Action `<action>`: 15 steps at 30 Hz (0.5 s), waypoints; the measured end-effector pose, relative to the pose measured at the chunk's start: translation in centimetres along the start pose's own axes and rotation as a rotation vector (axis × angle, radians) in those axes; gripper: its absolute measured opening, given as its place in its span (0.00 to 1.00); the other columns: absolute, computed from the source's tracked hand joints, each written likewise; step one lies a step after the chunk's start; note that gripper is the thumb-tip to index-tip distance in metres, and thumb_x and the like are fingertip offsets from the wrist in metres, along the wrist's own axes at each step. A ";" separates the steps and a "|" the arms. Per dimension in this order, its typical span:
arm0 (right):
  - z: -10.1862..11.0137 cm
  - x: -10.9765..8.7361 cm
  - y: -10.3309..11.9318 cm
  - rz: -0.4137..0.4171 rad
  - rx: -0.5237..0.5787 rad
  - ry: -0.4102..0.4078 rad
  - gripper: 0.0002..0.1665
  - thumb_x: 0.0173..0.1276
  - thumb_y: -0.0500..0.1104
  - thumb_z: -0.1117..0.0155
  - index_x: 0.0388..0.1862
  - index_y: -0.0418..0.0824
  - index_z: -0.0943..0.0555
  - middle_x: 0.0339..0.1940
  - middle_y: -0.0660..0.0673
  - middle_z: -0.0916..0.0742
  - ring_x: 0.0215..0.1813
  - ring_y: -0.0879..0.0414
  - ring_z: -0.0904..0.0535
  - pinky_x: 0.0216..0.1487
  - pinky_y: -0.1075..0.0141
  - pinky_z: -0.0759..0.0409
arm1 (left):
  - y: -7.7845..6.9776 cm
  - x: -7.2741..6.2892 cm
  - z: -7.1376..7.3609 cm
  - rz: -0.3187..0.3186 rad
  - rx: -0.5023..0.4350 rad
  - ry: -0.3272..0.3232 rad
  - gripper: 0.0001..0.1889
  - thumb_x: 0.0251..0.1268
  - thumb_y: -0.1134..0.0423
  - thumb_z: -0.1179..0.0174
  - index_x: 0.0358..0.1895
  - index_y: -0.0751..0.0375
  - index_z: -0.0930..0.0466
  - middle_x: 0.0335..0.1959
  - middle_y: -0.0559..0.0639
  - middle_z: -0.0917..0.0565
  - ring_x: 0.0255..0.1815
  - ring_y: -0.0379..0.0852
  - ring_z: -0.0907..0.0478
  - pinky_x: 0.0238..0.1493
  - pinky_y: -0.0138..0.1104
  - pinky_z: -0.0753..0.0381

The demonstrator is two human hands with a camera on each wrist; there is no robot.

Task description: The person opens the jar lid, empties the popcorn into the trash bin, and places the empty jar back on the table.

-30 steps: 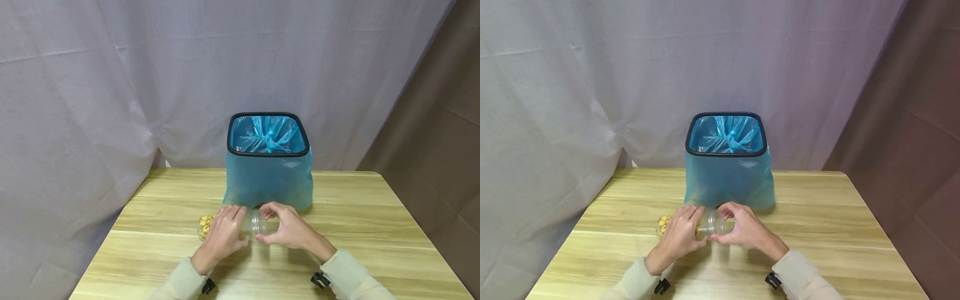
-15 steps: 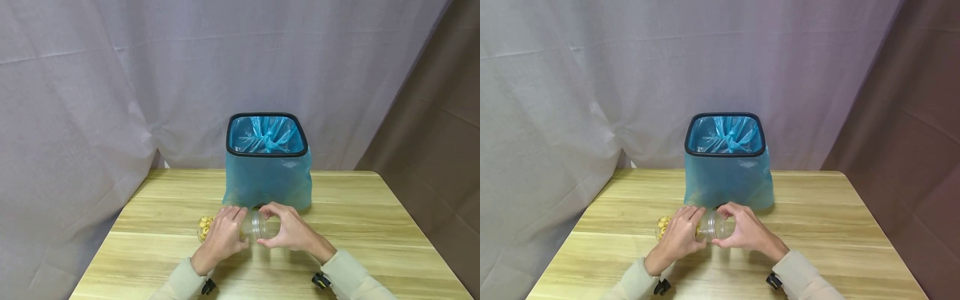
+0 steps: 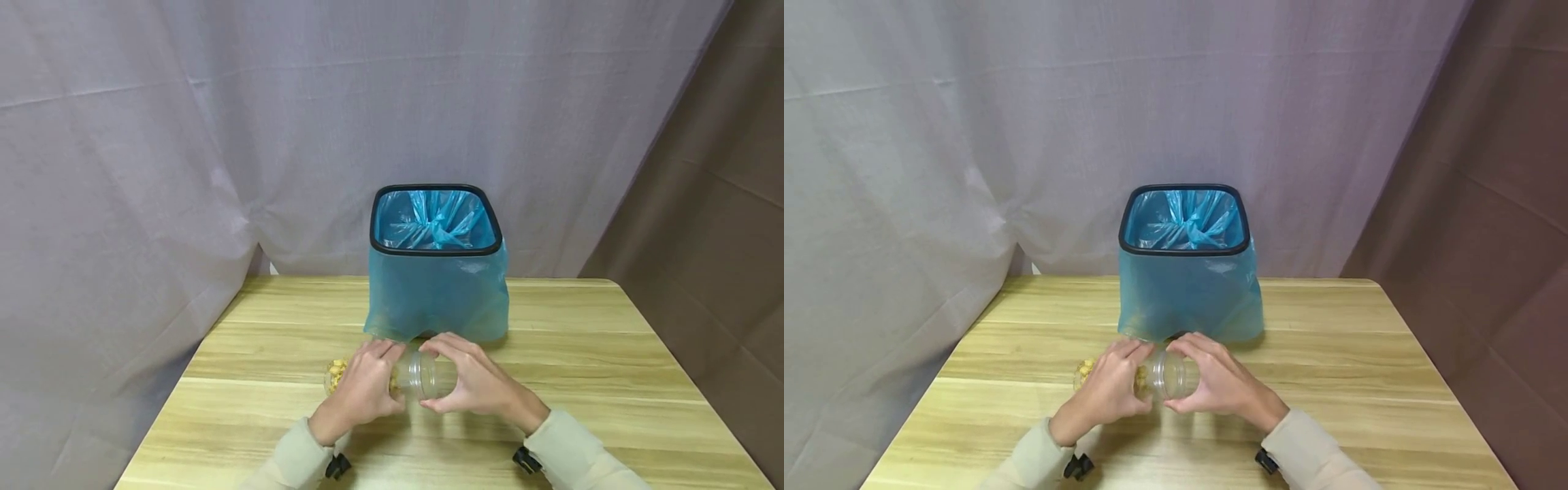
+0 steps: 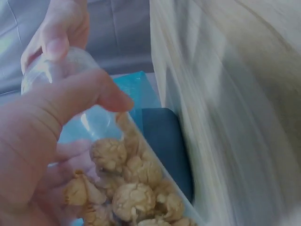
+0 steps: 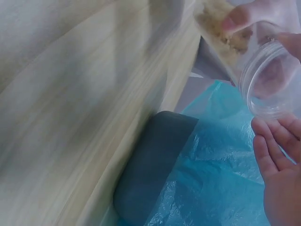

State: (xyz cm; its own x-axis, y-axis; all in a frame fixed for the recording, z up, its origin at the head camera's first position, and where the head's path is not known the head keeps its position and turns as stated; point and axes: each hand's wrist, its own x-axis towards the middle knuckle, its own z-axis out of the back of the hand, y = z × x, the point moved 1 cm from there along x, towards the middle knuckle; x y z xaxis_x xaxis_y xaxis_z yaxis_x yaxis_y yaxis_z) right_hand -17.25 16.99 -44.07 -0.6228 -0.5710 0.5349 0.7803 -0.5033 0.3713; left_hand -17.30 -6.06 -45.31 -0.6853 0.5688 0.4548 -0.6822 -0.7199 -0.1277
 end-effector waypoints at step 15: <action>1.3 -0.8 0.8 0.164 -0.166 0.148 0.56 0.46 0.52 0.09 0.73 0.39 0.25 0.69 0.46 0.17 0.69 0.50 0.20 0.65 0.54 0.13 | 0.0 -0.6 0.1 0.062 -0.265 0.156 0.41 0.32 0.57 0.13 0.58 0.66 0.17 0.51 0.53 0.10 0.52 0.49 0.14 0.58 0.36 0.11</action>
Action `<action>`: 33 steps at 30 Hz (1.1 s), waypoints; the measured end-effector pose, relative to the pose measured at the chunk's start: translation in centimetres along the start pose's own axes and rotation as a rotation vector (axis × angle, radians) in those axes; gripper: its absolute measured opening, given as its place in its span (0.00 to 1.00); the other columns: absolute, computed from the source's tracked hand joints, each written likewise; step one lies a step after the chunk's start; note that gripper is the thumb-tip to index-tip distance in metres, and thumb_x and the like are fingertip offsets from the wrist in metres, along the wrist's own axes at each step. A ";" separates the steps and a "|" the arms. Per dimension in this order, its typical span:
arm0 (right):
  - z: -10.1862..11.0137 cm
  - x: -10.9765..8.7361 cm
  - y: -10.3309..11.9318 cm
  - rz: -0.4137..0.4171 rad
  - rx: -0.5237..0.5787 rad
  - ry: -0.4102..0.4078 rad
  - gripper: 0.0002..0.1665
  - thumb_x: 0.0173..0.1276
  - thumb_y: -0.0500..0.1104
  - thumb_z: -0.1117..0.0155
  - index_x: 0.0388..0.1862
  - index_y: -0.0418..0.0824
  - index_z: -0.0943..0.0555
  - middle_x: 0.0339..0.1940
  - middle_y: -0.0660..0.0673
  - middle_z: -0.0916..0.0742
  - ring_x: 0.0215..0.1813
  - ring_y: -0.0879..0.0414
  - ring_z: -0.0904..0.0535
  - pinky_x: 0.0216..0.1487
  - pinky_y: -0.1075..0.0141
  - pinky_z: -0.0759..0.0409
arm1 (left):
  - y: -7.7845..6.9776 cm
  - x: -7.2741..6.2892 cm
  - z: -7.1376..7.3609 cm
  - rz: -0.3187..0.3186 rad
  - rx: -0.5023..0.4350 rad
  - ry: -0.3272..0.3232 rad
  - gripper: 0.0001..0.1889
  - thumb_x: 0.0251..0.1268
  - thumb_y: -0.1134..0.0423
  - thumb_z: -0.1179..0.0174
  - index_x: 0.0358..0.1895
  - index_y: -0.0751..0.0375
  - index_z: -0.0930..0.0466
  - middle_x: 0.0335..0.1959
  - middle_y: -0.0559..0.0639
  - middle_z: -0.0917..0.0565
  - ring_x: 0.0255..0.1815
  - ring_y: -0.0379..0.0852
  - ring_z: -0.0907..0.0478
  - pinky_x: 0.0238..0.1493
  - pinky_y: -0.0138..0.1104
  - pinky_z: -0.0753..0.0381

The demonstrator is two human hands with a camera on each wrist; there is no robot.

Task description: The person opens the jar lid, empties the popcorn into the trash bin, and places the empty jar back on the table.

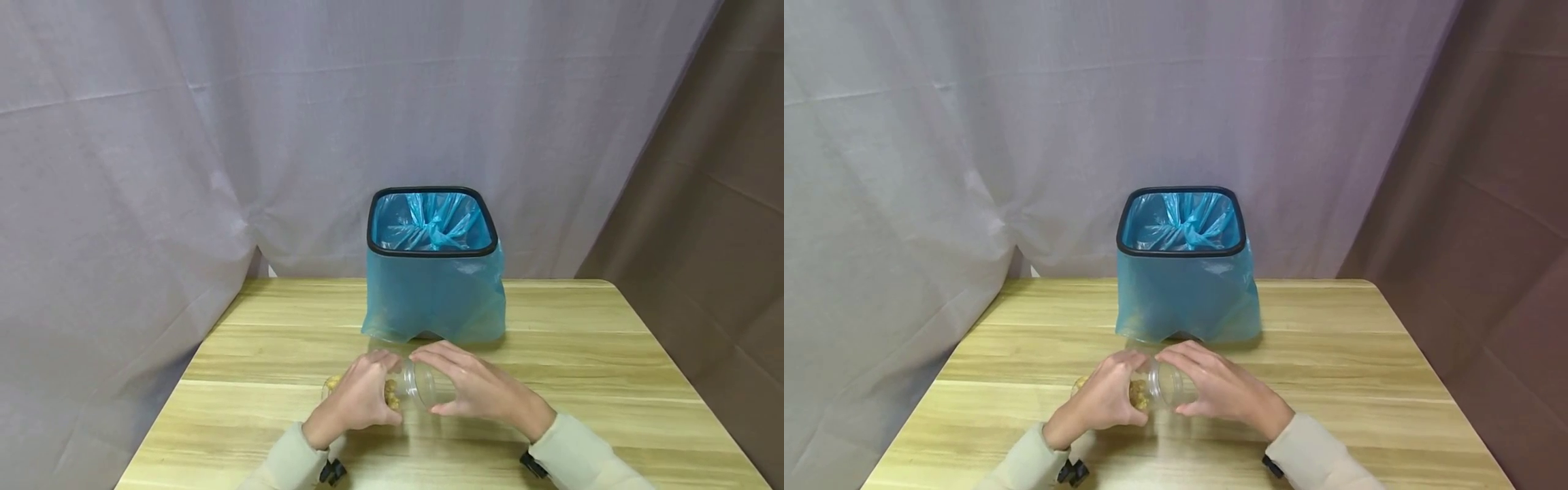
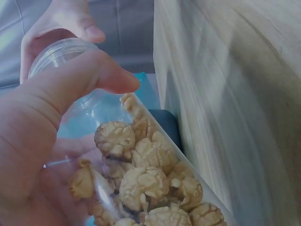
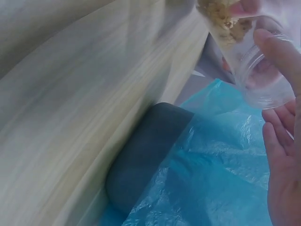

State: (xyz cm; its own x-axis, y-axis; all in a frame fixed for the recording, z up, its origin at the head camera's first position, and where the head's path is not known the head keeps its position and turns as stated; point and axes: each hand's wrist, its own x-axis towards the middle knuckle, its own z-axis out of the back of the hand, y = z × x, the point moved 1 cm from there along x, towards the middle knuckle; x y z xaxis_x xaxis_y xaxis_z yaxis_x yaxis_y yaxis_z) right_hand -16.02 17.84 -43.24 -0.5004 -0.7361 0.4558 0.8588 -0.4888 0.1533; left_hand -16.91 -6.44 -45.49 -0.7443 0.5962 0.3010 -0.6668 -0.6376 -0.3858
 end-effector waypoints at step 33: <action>-1.4 -0.1 1.5 -0.562 0.388 0.050 0.44 0.57 0.65 0.19 0.65 0.42 0.20 0.53 0.52 0.13 0.53 0.57 0.15 0.60 0.54 0.12 | -0.1 -0.5 -0.4 -0.001 0.107 -0.036 0.42 0.28 0.53 0.12 0.56 0.60 0.16 0.52 0.51 0.12 0.52 0.46 0.15 0.62 0.43 0.13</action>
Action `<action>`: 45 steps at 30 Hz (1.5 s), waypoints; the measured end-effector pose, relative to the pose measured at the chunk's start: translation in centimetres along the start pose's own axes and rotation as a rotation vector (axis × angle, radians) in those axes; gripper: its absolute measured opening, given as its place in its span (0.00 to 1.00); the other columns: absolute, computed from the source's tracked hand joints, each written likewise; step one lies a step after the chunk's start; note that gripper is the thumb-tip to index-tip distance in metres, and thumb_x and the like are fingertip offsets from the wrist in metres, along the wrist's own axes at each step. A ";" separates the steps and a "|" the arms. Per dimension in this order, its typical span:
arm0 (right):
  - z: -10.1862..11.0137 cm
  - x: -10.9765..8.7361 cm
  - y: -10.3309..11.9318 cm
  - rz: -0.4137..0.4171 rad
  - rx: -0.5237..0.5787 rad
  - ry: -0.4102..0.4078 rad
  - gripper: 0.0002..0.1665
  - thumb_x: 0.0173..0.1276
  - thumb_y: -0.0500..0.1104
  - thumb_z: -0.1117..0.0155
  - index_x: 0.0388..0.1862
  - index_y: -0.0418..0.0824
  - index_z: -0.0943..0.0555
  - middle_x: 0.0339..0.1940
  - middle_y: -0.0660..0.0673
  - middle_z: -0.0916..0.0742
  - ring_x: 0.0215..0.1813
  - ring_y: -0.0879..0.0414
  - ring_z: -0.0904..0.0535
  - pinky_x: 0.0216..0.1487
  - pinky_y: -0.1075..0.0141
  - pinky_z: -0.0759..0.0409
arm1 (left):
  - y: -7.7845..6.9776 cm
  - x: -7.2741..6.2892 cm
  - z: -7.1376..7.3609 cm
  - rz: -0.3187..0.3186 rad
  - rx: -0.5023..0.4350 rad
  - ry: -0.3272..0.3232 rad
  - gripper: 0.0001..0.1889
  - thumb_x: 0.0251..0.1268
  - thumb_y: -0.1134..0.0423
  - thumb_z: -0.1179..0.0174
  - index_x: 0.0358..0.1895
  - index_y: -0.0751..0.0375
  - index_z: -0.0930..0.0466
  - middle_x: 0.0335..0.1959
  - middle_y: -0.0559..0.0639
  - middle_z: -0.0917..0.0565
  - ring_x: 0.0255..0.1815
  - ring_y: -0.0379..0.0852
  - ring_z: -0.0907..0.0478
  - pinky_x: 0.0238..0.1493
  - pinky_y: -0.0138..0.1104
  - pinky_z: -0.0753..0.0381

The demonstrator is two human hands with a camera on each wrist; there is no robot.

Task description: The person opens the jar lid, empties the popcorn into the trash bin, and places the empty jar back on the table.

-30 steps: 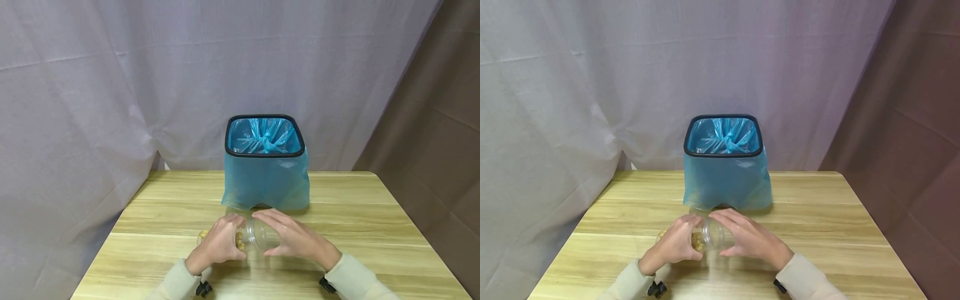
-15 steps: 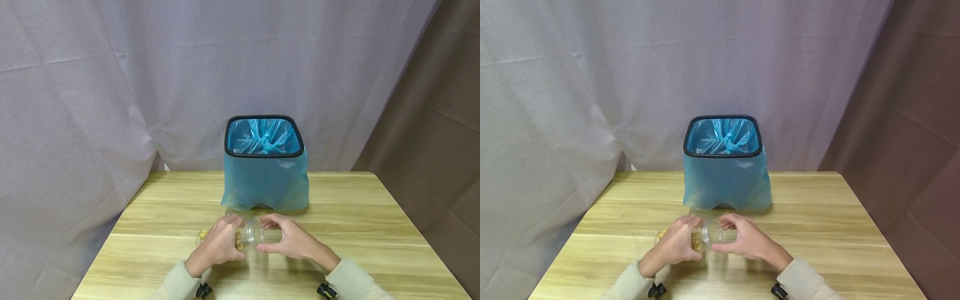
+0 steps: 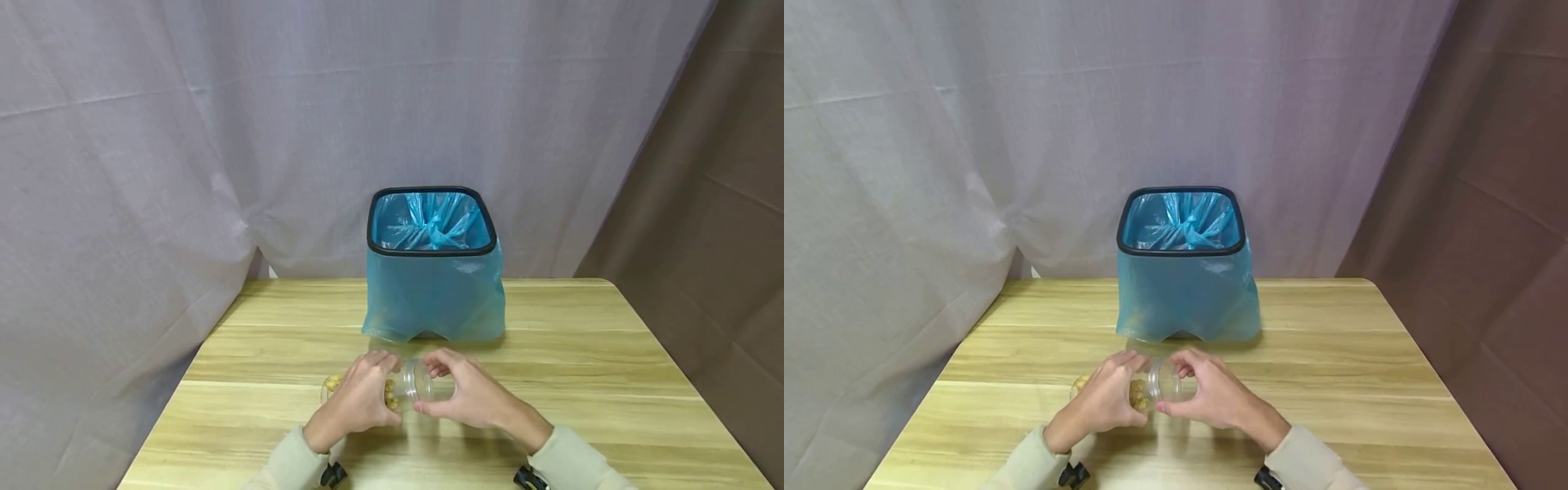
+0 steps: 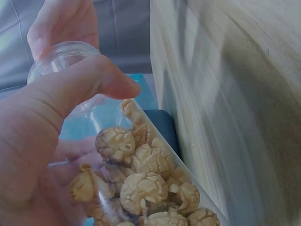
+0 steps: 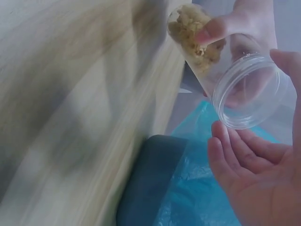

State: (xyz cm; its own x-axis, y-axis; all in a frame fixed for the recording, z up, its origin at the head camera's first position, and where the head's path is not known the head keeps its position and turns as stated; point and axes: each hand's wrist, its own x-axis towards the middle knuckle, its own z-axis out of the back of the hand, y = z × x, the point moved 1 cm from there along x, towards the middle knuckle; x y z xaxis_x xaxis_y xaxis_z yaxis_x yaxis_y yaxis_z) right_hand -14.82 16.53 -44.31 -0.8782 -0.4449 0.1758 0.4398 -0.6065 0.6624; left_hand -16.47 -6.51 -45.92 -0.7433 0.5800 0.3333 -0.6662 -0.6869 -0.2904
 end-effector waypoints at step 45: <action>1.1 -0.8 0.5 0.026 -0.031 0.017 0.40 0.62 0.65 0.23 0.61 0.39 0.19 0.51 0.48 0.12 0.53 0.53 0.14 0.58 0.57 0.11 | -0.7 0.0 -0.5 0.013 -0.050 0.048 0.43 0.28 0.53 0.11 0.58 0.59 0.16 0.51 0.49 0.11 0.54 0.46 0.15 0.65 0.46 0.14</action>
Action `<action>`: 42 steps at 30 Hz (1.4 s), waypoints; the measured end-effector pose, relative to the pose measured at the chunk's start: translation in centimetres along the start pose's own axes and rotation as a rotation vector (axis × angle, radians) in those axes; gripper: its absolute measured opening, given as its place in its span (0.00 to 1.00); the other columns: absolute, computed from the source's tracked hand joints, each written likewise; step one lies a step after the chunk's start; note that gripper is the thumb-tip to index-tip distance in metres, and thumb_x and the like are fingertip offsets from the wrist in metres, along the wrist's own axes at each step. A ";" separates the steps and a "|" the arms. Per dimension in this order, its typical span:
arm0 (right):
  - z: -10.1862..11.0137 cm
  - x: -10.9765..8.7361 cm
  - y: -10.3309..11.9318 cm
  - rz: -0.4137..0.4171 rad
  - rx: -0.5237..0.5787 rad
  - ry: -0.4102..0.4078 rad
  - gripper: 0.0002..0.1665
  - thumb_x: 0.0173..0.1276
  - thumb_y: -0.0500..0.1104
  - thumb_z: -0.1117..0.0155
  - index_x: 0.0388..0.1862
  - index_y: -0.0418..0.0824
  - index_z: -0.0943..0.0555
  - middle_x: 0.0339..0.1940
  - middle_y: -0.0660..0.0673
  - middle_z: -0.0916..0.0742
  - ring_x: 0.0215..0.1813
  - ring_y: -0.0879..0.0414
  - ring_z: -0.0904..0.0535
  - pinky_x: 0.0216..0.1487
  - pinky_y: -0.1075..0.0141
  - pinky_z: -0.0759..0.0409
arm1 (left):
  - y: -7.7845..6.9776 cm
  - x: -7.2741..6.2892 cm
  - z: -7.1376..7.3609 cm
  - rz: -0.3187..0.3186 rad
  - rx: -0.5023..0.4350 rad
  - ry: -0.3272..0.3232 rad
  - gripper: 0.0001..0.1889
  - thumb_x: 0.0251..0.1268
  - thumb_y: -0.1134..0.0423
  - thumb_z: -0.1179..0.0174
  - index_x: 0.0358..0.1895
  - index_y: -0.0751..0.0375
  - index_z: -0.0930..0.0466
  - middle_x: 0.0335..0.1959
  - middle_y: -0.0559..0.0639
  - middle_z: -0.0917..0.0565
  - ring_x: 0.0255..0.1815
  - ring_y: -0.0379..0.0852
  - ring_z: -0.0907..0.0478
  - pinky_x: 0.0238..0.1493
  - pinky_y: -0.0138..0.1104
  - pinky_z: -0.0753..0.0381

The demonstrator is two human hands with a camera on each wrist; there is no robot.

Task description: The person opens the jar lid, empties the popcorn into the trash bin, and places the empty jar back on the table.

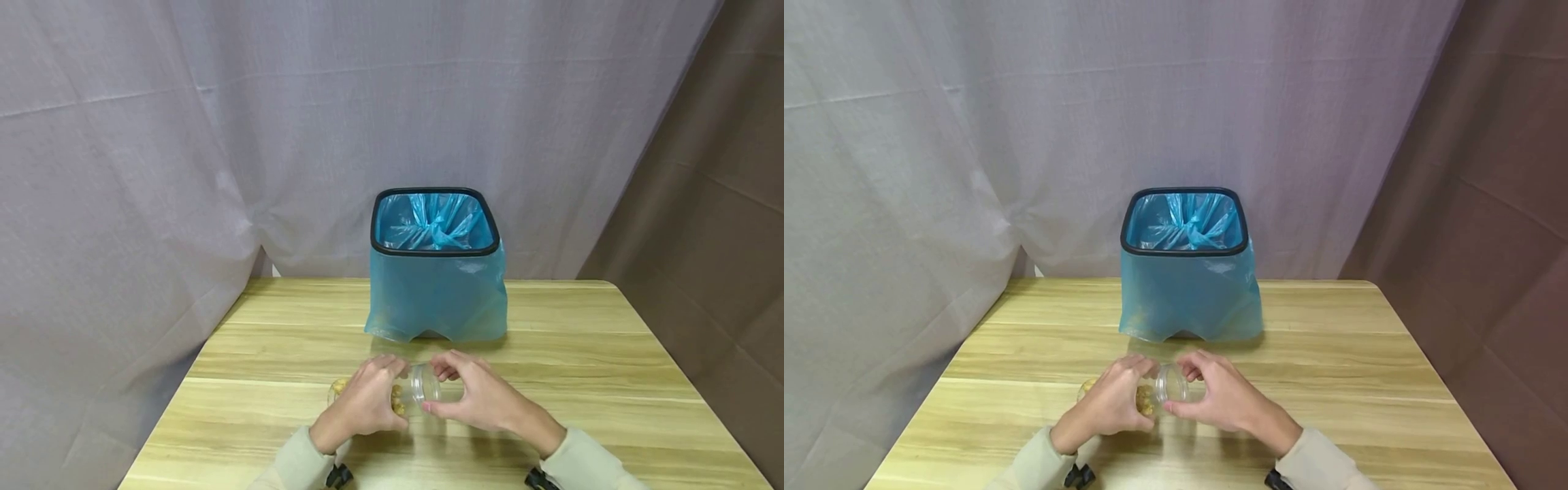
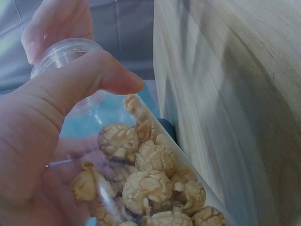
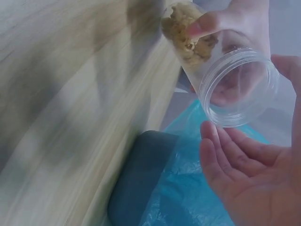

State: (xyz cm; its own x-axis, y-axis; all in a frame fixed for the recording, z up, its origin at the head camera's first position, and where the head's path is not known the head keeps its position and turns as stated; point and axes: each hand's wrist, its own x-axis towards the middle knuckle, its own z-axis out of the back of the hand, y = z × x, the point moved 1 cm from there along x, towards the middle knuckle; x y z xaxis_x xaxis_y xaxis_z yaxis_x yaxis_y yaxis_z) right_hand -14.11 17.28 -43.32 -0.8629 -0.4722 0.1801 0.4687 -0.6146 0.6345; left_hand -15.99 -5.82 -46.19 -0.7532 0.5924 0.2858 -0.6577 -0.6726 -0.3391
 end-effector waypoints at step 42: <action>-0.6 -0.6 0.7 -0.186 0.099 0.001 0.35 0.63 0.63 0.23 0.55 0.37 0.17 0.42 0.47 0.13 0.44 0.59 0.17 0.49 0.67 0.12 | -0.4 0.3 0.1 -0.039 0.020 0.026 0.41 0.29 0.53 0.13 0.56 0.60 0.16 0.48 0.46 0.12 0.52 0.43 0.16 0.64 0.42 0.14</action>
State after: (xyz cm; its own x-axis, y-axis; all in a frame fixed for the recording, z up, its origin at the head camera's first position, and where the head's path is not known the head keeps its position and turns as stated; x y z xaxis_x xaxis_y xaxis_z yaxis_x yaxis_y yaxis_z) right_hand -13.16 16.82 -43.43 -0.9326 -0.3570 0.0529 0.2810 -0.6263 0.7272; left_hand -15.95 -5.36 -45.87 -0.7264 0.6299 0.2749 -0.6871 -0.6571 -0.3101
